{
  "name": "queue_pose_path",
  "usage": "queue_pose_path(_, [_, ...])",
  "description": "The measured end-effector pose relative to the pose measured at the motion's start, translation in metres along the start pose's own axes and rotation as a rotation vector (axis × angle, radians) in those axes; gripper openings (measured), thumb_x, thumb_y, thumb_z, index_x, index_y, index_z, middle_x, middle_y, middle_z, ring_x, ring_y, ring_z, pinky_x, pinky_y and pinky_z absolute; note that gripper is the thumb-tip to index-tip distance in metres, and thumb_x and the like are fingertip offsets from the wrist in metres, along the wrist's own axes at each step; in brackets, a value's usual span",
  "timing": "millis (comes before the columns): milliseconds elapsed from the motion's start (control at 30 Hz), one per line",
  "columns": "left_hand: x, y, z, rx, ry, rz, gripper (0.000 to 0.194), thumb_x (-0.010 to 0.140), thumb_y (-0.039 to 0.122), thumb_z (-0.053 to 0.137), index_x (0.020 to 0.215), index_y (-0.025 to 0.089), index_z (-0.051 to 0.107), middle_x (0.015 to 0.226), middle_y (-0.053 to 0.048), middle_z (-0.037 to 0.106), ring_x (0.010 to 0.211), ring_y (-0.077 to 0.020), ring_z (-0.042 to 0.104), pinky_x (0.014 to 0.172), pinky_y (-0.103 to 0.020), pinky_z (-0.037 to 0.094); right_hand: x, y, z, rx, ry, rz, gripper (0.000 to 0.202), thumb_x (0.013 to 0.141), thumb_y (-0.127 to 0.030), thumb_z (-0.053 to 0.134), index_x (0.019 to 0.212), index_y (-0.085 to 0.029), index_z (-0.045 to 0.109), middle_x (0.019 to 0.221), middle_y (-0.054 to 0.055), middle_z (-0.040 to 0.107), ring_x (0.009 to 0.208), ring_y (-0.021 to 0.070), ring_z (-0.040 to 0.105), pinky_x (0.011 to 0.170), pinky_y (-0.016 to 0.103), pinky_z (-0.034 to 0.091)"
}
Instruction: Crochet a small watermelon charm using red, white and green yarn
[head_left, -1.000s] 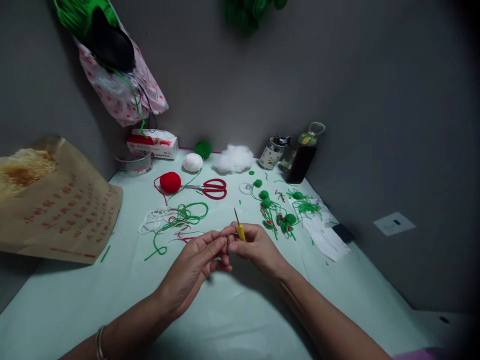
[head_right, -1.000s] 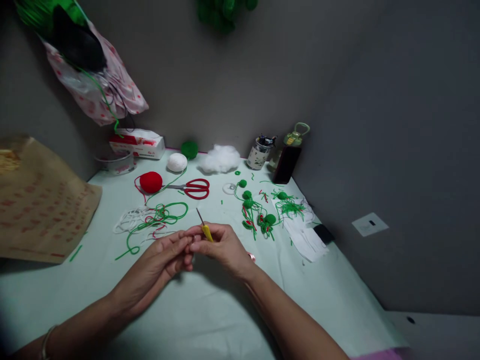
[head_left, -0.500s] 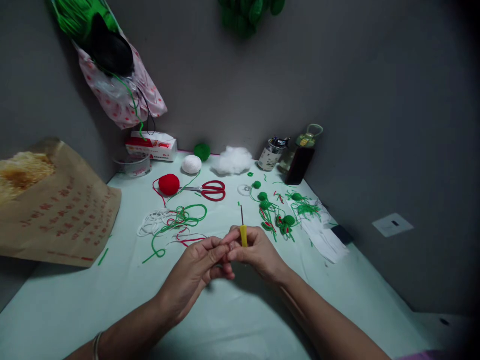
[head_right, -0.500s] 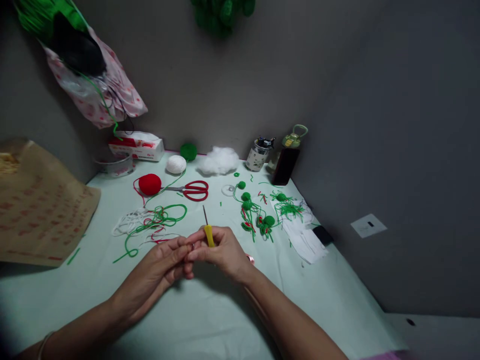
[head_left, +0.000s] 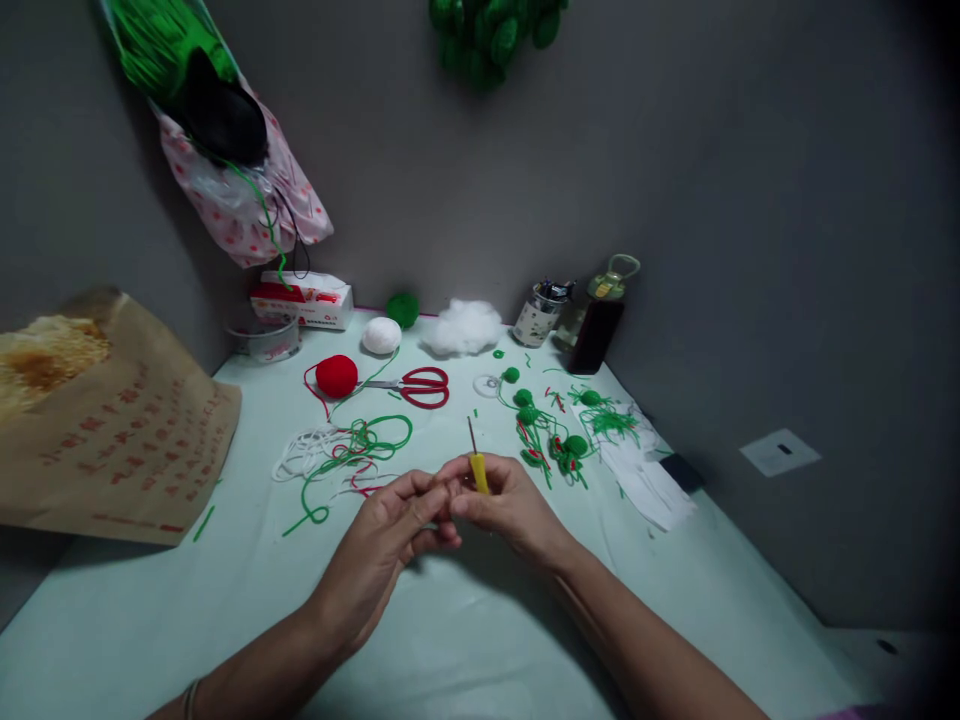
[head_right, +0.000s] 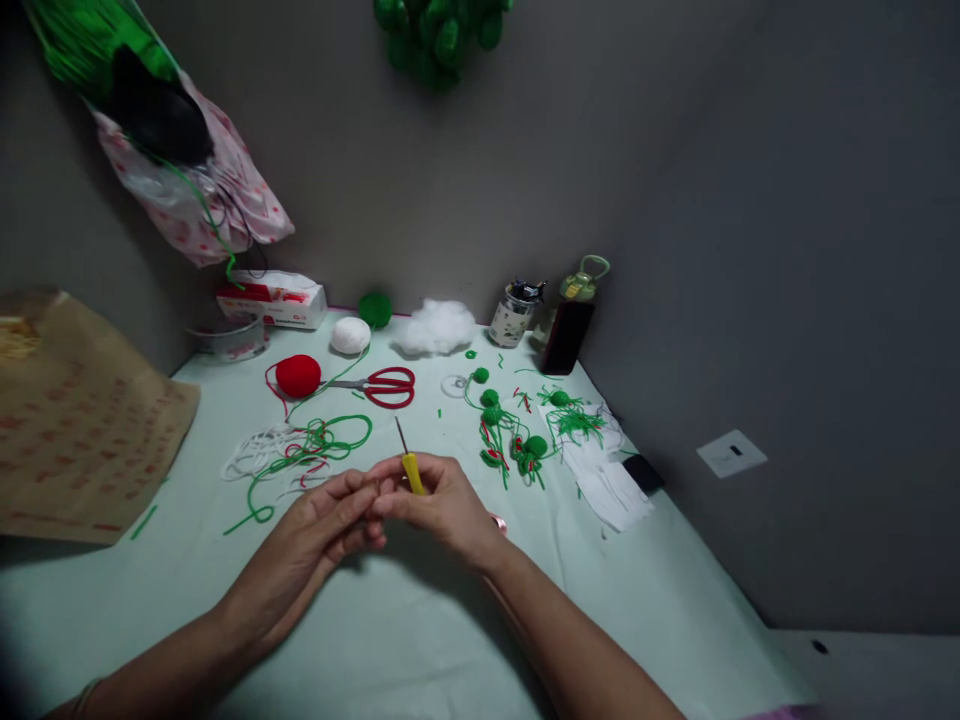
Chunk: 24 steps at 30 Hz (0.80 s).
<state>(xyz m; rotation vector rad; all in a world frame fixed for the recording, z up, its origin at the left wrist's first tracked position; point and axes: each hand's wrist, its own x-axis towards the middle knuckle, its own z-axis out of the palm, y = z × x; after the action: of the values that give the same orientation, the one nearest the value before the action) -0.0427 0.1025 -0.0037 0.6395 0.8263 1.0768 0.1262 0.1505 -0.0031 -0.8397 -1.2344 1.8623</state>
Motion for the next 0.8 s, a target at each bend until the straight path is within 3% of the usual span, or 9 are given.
queue_pose_path(167, [0.001, -0.002, -0.002, 0.132, 0.028, 0.012, 0.03, 0.081, 0.047, 0.085, 0.081, 0.021, 0.071, 0.072, 0.001, 0.066, 0.073, -0.0145, 0.062, 0.072, -0.023, 0.053, 0.003, -0.002, -0.001, -0.164, 0.109, -0.036, 0.035, 0.071, -0.048, 0.089, 0.077, -0.016, 0.075, 0.061, -0.004, 0.06, 0.056, 0.0089, 0.046, 0.057, 0.025, 0.037])
queue_pose_path(300, [0.005, -0.004, -0.004, 0.158, 0.071, -0.023, 0.037, 0.073, 0.053, 0.089, 0.082, 0.022, 0.072, 0.077, 0.001, 0.068, 0.077, -0.0158, 0.064, 0.076, -0.025, 0.054, 0.003, -0.005, 0.001, -0.282, 0.159, -0.06, 0.034, 0.07, -0.048, 0.088, 0.072, -0.016, 0.077, 0.064, -0.001, 0.064, 0.062, 0.0117, 0.051, 0.063, 0.028, 0.041])
queue_pose_path(433, [0.007, -0.005, -0.006, 0.117, 0.126, -0.064, 0.036, 0.071, 0.05, 0.091, 0.083, 0.022, 0.071, 0.089, 0.0, 0.071, 0.089, -0.0187, 0.069, 0.086, -0.028, 0.055, 0.003, -0.014, -0.006, -0.408, 0.192, -0.06, 0.031, 0.077, -0.048, 0.081, 0.076, -0.017, 0.078, 0.065, 0.0, 0.067, 0.058, 0.0118, 0.052, 0.06, 0.027, 0.042])
queue_pose_path(567, [0.007, -0.006, -0.006, 0.095, 0.125, -0.09, 0.033, 0.076, 0.048, 0.088, 0.079, 0.022, 0.068, 0.111, -0.005, 0.075, 0.097, -0.0209, 0.07, 0.091, -0.03, 0.056, 0.013, -0.041, -0.048, -0.599, 0.304, -0.108, 0.03, 0.079, -0.045, 0.079, 0.073, -0.016, 0.075, 0.06, -0.002, 0.064, 0.056, 0.0107, 0.048, 0.055, 0.024, 0.038])
queue_pose_path(667, [0.006, -0.005, -0.004, 0.1, 0.081, -0.122, 0.035, 0.075, 0.048, 0.088, 0.073, 0.02, 0.067, 0.108, -0.007, 0.076, 0.091, -0.0209, 0.07, 0.087, -0.032, 0.057, 0.029, -0.065, -0.096, -0.775, 0.436, -0.127, 0.037, 0.089, -0.047, 0.072, 0.071, -0.015, 0.071, 0.054, -0.004, 0.056, 0.052, 0.0101, 0.046, 0.053, 0.024, 0.04])
queue_pose_path(733, [0.006, -0.004, -0.004, 0.099, 0.059, -0.135, 0.034, 0.074, 0.048, 0.089, 0.074, 0.02, 0.068, 0.104, -0.007, 0.076, 0.088, -0.0203, 0.069, 0.084, -0.031, 0.057, 0.041, -0.078, -0.125, -0.899, 0.504, -0.108, 0.036, 0.097, -0.045, 0.067, 0.079, -0.013, 0.071, 0.068, 0.0, 0.065, 0.06, 0.0125, 0.058, 0.06, 0.026, 0.049])
queue_pose_path(800, [0.006, -0.003, -0.003, 0.097, 0.06, -0.138, 0.034, 0.073, 0.048, 0.09, 0.076, 0.02, 0.07, 0.101, -0.006, 0.075, 0.086, -0.0197, 0.068, 0.084, -0.031, 0.057, 0.054, -0.085, -0.146, -1.019, 0.542, -0.071, 0.027, 0.1, -0.039, 0.066, 0.11, -0.014, 0.069, 0.103, 0.005, 0.072, 0.085, 0.0181, 0.07, 0.076, 0.035, 0.06])
